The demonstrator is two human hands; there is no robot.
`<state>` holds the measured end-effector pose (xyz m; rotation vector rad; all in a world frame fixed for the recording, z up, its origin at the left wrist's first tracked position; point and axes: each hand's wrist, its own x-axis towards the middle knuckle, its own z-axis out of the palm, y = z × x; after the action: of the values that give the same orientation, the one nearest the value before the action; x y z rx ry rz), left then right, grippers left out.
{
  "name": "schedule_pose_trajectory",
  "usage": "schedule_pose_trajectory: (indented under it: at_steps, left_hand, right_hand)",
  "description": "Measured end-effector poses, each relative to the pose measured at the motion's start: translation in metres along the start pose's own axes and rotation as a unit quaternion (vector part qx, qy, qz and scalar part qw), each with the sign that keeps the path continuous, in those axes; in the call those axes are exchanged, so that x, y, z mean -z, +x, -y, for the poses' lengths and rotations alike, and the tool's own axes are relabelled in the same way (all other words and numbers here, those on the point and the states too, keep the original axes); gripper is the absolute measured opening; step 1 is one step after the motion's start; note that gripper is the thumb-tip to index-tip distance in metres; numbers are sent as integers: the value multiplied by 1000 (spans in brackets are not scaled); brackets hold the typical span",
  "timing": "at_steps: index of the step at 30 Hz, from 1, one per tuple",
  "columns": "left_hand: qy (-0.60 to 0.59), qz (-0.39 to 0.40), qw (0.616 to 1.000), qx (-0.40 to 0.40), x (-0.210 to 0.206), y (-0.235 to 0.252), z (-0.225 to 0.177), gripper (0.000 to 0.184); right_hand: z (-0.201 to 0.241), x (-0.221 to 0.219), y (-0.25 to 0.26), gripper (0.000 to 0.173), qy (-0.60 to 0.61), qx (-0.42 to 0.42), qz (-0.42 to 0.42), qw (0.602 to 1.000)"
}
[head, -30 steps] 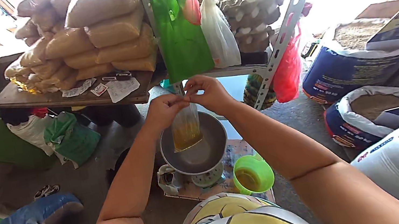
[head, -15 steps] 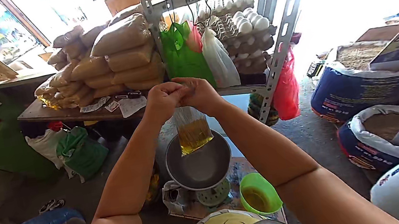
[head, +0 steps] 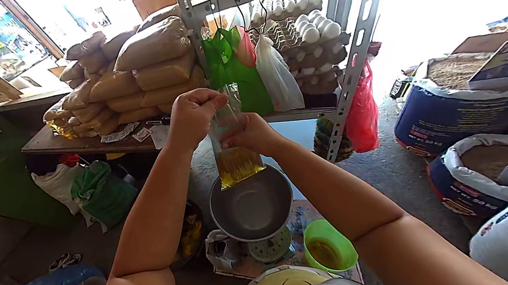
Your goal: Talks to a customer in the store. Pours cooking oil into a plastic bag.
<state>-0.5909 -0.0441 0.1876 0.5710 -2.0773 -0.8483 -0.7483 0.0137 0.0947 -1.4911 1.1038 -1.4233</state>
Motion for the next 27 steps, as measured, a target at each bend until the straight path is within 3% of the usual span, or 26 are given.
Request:
schedule_pose_trajectory:
  at_steps: [4,12,14,18,23,27]
  left_hand:
    - [27,24,999,-33,1,5,-7,17]
    - [154,38,982,-99,-9,6,-11,24]
    - [155,36,982,-107,-9,4,-9,23]
    - [112,75,987,-82,-6,3,-5,17]
    - [-30,149,987,-45,-9,0,-8,7]
    - [-59,111,992,-22,-12,1,-5,30]
  right_hand:
    - [-4,0,14,61,37,93,60,993]
    - [-5,-16,29,10,22,118,95,988]
    - [-12,-17,32,16,-6,121,93,988]
    - [-7,-25,27,13,-12,107,86,991]
    - [-2,-34,25,8,-12,108,69,992]
    - [-11,-33,33,13,-35,96,67,992]
